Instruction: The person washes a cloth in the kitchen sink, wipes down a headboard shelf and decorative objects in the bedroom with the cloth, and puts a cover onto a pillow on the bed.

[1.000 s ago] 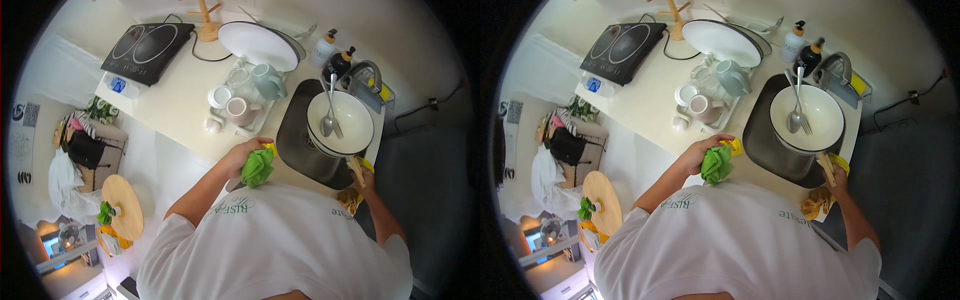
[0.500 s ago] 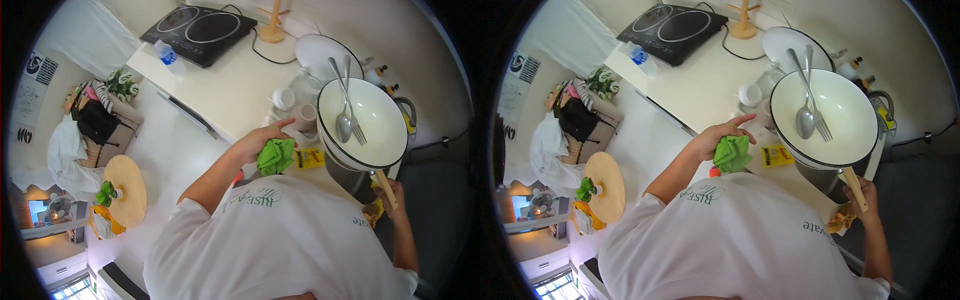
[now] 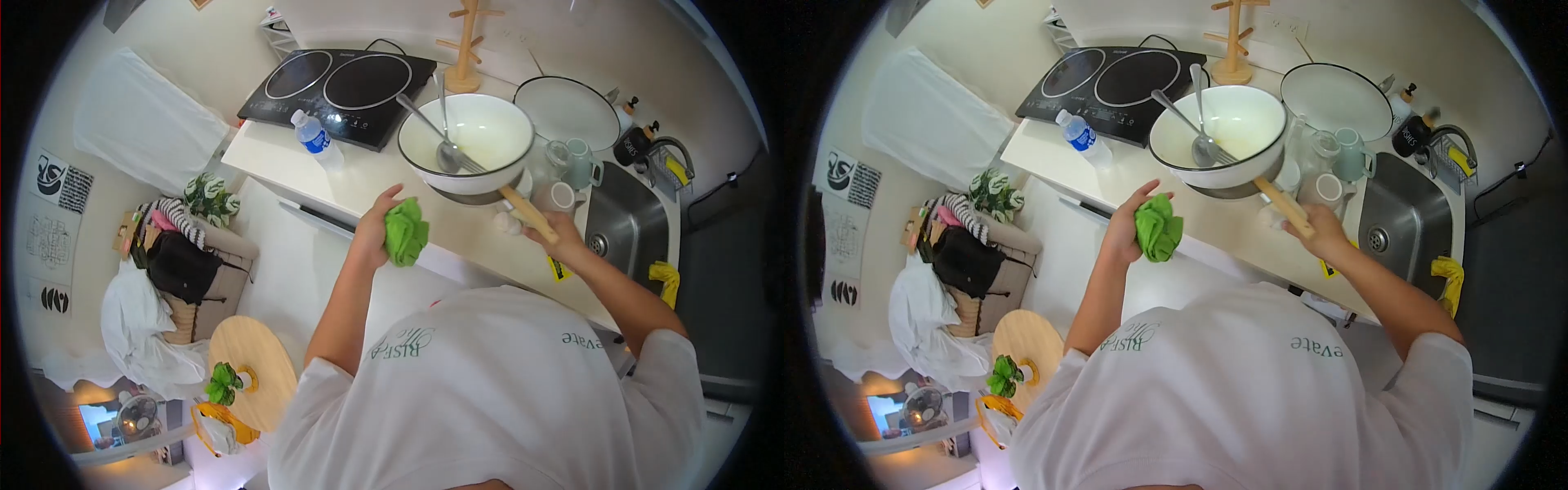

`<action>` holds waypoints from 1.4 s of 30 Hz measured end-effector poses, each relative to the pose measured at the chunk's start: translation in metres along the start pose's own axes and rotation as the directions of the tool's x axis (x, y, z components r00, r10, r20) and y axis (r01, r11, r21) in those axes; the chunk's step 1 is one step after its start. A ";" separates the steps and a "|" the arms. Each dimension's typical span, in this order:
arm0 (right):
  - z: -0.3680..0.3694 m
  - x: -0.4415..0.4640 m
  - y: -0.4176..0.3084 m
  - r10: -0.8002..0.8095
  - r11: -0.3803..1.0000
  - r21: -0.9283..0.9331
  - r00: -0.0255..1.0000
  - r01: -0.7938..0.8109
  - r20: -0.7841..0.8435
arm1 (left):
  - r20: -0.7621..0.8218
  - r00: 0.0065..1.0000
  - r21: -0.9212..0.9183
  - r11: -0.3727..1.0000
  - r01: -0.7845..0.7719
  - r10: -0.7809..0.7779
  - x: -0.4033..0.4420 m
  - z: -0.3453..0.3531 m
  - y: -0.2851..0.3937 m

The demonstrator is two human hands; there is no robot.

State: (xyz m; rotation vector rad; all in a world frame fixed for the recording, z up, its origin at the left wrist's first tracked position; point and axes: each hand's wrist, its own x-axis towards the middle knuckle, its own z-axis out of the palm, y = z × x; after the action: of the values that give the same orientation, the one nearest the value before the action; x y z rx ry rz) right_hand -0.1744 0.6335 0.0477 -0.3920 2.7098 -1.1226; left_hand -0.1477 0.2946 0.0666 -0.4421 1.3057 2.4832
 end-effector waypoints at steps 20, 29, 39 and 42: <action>0.152 0.082 -0.036 0.478 0.877 0.013 0.872 -0.480 -0.108 | -0.204 0.975 -0.136 0.989 0.064 -0.091 -0.036 -0.054 -0.028; 0.120 0.083 -0.038 0.437 0.791 0.367 0.872 -0.489 0.221 | 0.201 0.971 -0.116 0.982 0.152 -0.126 -0.013 0.059 -0.016; -0.186 0.001 0.245 0.660 0.587 0.803 0.634 -0.099 -0.404 | 0.265 0.924 0.159 0.958 0.240 -0.275 0.071 0.278 -0.113; -0.229 0.020 0.318 0.766 0.296 0.953 0.613 -0.065 -0.195 | 0.220 0.966 0.673 0.738 -0.051 -0.134 0.138 0.354 -0.201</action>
State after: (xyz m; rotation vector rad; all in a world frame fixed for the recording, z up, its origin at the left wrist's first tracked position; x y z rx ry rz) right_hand -0.3093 0.9957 -0.0201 1.1037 1.7629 -2.5221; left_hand -0.2382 0.7145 0.0532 0.0342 1.9097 1.7507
